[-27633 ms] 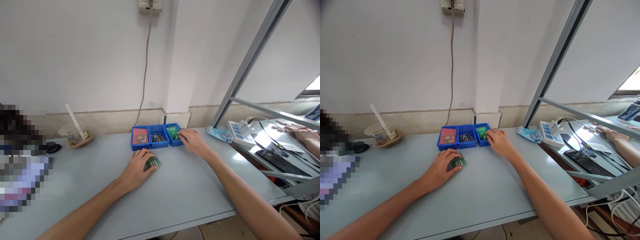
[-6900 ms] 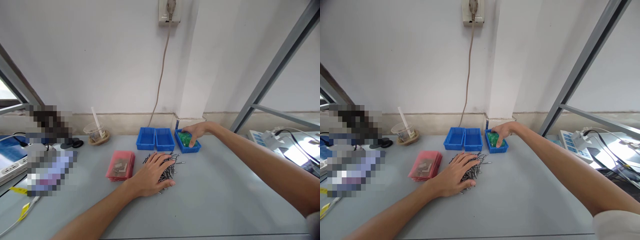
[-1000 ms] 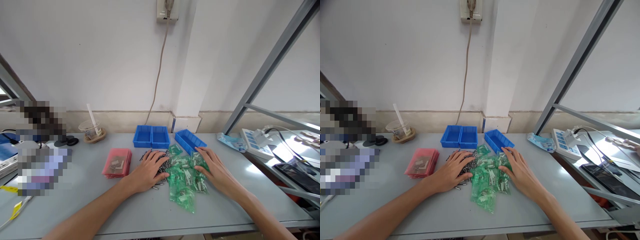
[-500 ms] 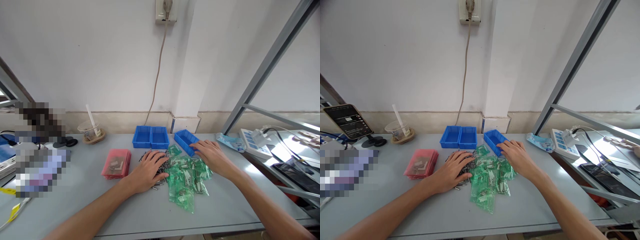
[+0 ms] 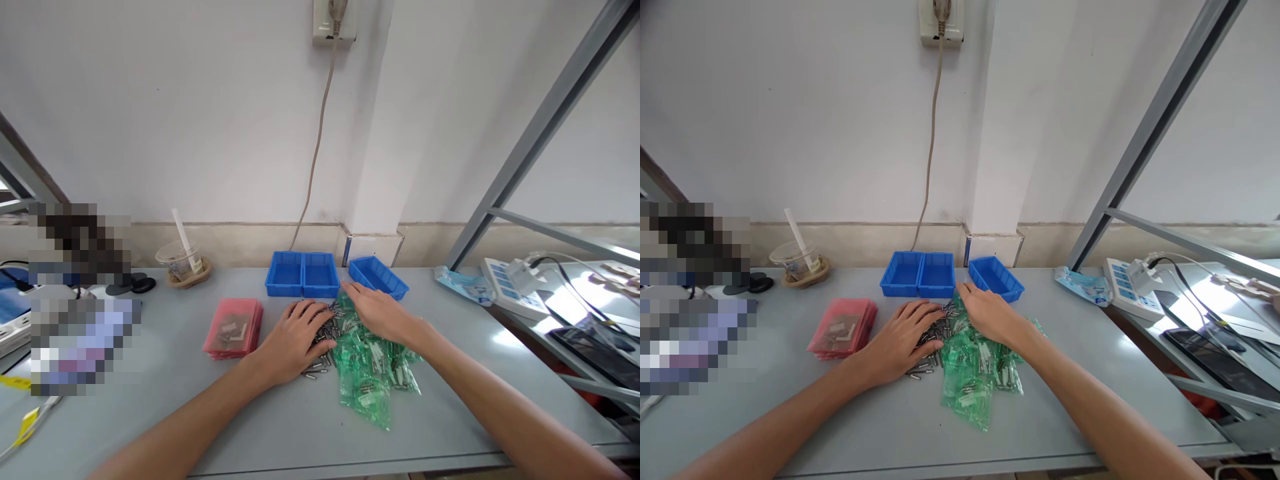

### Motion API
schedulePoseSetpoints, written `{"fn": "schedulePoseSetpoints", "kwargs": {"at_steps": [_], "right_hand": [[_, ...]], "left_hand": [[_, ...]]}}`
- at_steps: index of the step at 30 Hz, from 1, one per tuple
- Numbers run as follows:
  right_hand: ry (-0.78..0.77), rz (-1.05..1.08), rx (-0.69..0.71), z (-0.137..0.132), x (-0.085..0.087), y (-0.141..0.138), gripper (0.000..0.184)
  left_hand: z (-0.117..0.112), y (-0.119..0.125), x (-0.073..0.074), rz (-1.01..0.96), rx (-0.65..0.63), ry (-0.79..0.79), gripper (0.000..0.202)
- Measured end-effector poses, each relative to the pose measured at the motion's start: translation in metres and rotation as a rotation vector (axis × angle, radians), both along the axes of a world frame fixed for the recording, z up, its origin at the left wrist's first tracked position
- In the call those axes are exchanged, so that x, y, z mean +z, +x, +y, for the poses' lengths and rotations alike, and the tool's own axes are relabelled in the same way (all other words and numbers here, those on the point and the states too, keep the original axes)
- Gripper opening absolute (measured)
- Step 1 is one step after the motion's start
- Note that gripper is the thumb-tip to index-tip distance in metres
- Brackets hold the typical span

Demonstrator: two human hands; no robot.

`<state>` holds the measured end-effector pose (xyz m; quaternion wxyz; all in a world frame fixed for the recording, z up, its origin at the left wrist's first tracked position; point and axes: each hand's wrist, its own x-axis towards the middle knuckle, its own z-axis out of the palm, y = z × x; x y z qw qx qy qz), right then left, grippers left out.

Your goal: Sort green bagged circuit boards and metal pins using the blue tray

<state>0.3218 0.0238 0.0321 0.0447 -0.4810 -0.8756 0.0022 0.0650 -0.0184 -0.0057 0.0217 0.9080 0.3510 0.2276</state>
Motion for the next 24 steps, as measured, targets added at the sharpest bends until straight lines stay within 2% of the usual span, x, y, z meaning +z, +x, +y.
{"fn": "schedulePoseSetpoints", "kwargs": {"at_steps": [4,8,12,16,17,20,24], "right_hand": [[-0.056,-0.022,-0.004,0.004,-0.007,0.002,0.060],[-0.076,0.045,0.039,0.000,-0.005,0.008,0.052],[-0.036,0.174,0.069,-0.001,0.011,0.025,0.045],[0.114,0.152,-0.054,0.014,0.029,0.054,0.045],[0.090,0.114,-0.076,0.019,0.032,0.060,0.045],[-0.124,0.101,-0.079,0.030,0.037,0.070,0.042],[-0.277,0.186,-0.076,0.039,0.038,0.065,0.050]], "left_hand": [[0.003,-0.001,-0.003,-0.015,0.048,0.011,0.047],[0.004,-0.001,-0.004,-0.046,0.116,0.047,0.046],[0.004,0.001,0.001,-0.076,0.174,0.102,0.040],[0.010,0.001,0.003,-0.075,0.278,0.179,0.041],[0.013,0.001,0.002,-0.066,0.321,0.197,0.043],[0.025,-0.001,-0.006,-0.026,0.447,0.224,0.047],[0.034,-0.002,-0.014,0.010,0.478,0.226,0.042]]}}
